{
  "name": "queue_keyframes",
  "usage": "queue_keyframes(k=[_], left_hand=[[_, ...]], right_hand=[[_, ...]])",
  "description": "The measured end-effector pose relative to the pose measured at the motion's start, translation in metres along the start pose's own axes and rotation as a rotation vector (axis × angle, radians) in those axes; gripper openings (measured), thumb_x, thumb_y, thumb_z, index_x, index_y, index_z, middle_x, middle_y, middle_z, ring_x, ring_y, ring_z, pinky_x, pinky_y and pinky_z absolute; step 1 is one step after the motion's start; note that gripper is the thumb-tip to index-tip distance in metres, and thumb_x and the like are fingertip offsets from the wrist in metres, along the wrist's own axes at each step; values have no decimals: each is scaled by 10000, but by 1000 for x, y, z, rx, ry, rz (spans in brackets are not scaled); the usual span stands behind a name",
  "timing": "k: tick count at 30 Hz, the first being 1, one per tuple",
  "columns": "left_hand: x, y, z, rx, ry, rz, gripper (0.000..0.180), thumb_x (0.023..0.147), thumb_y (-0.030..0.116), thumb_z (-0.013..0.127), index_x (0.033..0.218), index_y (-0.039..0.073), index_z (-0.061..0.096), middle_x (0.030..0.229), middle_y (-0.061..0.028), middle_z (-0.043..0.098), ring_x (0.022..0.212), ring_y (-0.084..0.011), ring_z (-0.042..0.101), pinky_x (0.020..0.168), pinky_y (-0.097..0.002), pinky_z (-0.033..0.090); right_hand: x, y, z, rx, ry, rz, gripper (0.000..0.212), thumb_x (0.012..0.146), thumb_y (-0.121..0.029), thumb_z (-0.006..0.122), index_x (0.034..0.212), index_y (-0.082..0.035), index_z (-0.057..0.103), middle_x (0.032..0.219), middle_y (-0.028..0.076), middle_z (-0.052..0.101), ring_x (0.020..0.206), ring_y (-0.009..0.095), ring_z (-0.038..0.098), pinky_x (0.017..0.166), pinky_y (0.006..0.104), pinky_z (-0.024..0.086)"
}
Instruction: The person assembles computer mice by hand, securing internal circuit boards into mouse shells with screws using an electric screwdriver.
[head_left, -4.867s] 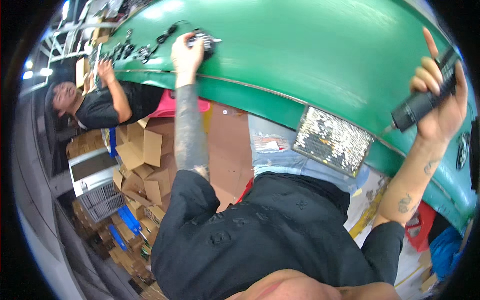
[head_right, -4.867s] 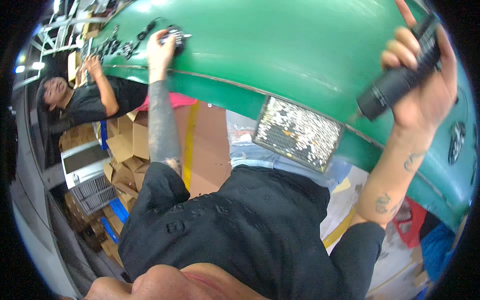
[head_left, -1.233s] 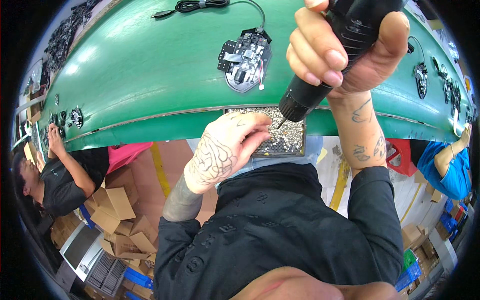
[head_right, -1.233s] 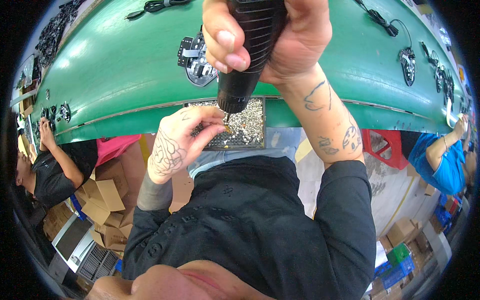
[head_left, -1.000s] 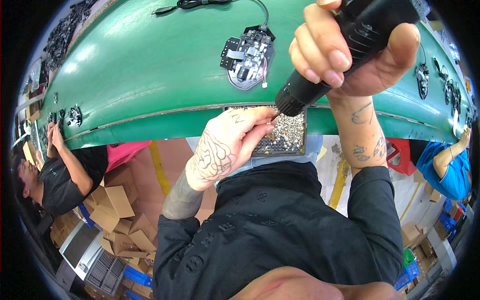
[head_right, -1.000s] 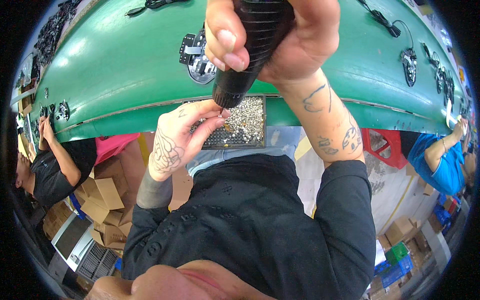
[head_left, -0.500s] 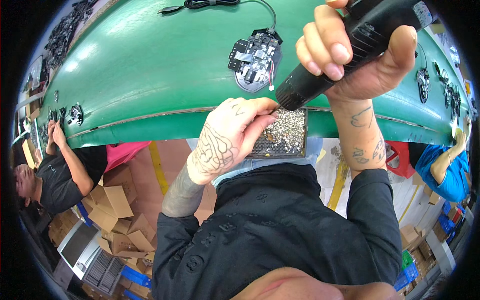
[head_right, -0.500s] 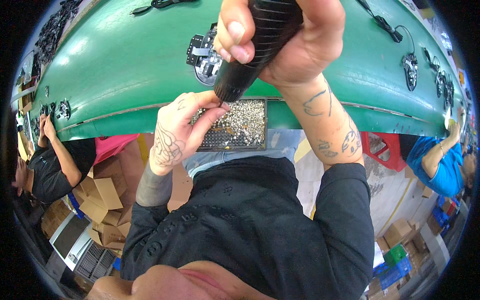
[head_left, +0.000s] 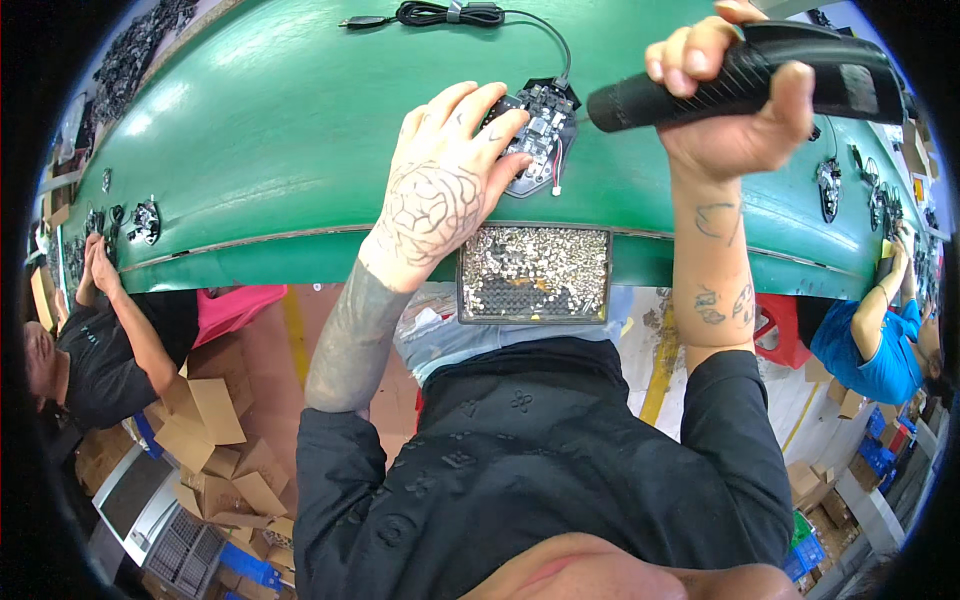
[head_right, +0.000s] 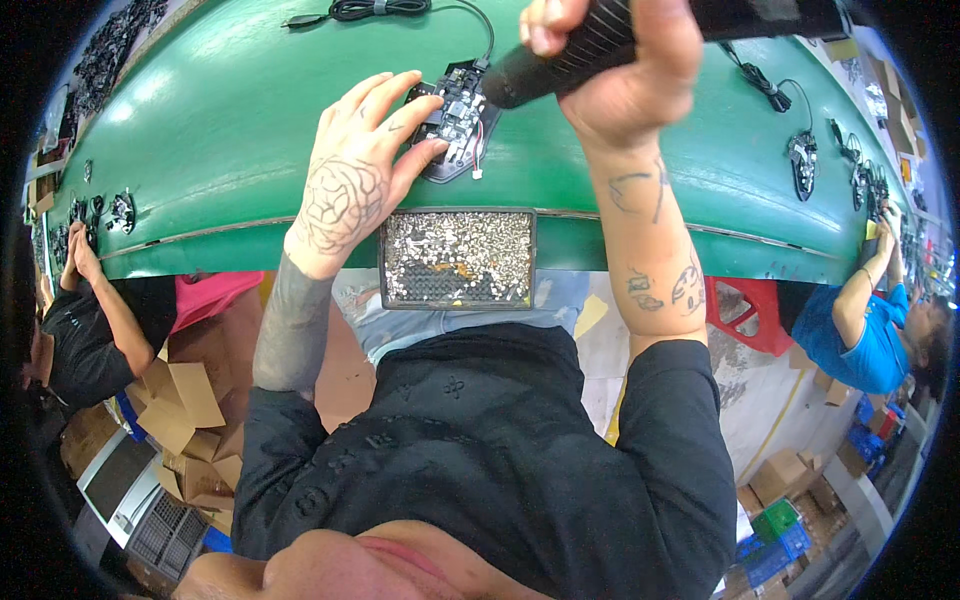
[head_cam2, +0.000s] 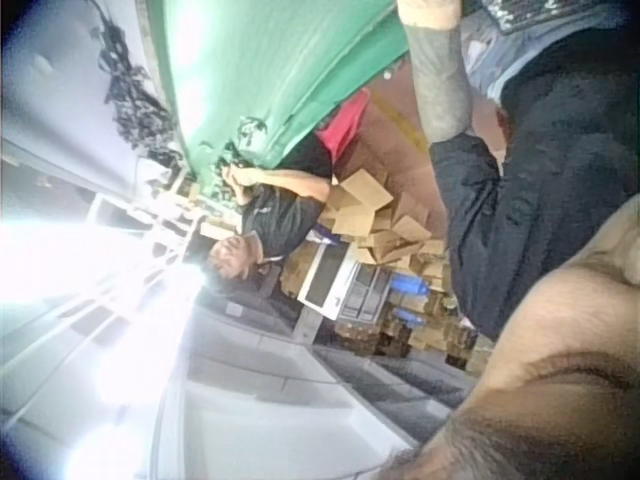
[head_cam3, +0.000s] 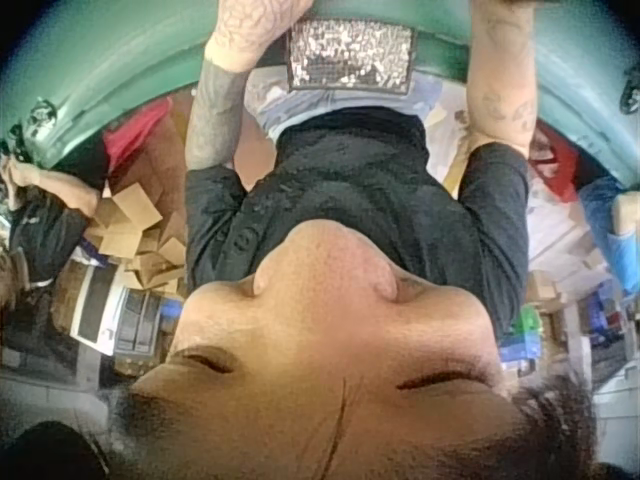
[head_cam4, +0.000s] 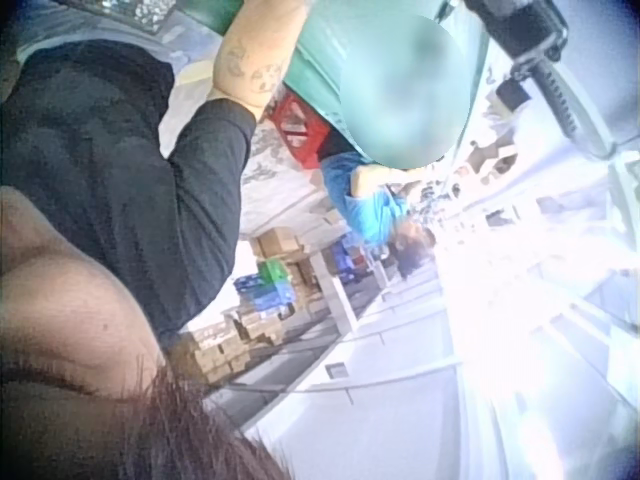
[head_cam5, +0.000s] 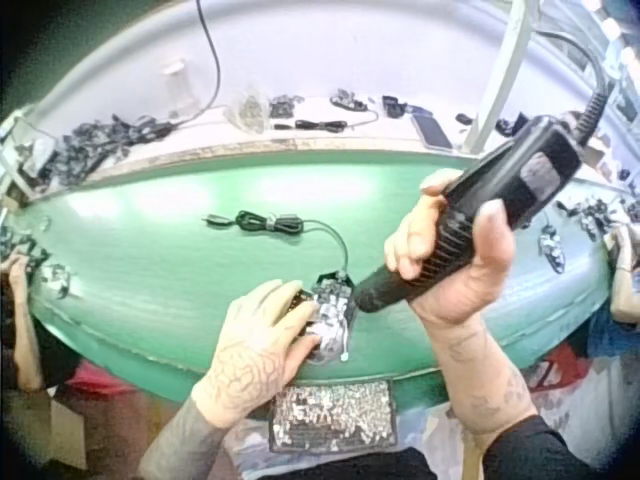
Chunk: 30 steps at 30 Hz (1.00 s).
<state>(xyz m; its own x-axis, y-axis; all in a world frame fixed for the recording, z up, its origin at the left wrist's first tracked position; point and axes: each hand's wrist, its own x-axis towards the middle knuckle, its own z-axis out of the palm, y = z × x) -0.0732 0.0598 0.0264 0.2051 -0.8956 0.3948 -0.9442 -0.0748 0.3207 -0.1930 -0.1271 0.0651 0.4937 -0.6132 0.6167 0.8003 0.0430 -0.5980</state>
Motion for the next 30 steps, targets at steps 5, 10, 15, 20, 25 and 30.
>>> queue_keyframes(k=[5, 10, 15, 20, 25, 30], left_hand=[[0, 1, 9, 173, 5, 2, 337, 819, 352, 715, 1045, 105, 678, 1181, -80, 600, 1181, -261, 523, 959, -412, 392], [0, 4, 12, 164, -7, -25, 349, 823, 389, 717, 1037, 114, 700, 1173, -72, 617, 1175, -253, 535, 956, -407, 397], [1, 7, 13, 159, -42, -47, 357, 828, 393, 721, 1060, 122, 709, 1175, -62, 638, 1174, -242, 550, 971, -399, 404], [2, 9, 13, 161, -62, -44, 360, 832, 393, 716, 1067, 120, 703, 1166, -55, 642, 1160, -236, 556, 964, -397, 405], [1, 8, 17, 139, -18, -32, 362, 830, 396, 720, 1066, 122, 701, 1154, -51, 646, 1144, -233, 565, 953, -394, 409], [4, 11, 17, 142, -34, -34, 361, 829, 391, 725, 1064, 119, 701, 1147, -49, 648, 1136, -234, 570, 951, -393, 412]], right_hand=[[2, 27, 13, -231, 161, 51, 483, 933, -382, 625, 1119, 48, 509, 687, 80, 575, 557, 166, 558, 541, 313, 491], [-1, 32, 15, -270, 107, 75, 451, 915, -294, 673, 1118, 73, 506, 714, 105, 599, 566, 174, 561, 537, 298, 494], [-1, 33, 10, -247, 25, 34, 450, 910, -284, 685, 1106, 80, 507, 723, 108, 606, 571, 173, 567, 539, 294, 494], [-1, 28, 13, -349, 83, 113, 462, 904, -286, 696, 1100, 87, 506, 734, 107, 617, 591, 164, 583, 549, 290, 500], [-3, 27, 15, -352, 90, 134, 478, 895, -288, 713, 1099, 91, 505, 737, 99, 623, 596, 153, 589, 558, 285, 502], [-2, 31, 8, -333, 21, 38, 412, 880, -229, 725, 1080, 77, 535, 728, 77, 621, 582, 142, 588, 552, 274, 499]])
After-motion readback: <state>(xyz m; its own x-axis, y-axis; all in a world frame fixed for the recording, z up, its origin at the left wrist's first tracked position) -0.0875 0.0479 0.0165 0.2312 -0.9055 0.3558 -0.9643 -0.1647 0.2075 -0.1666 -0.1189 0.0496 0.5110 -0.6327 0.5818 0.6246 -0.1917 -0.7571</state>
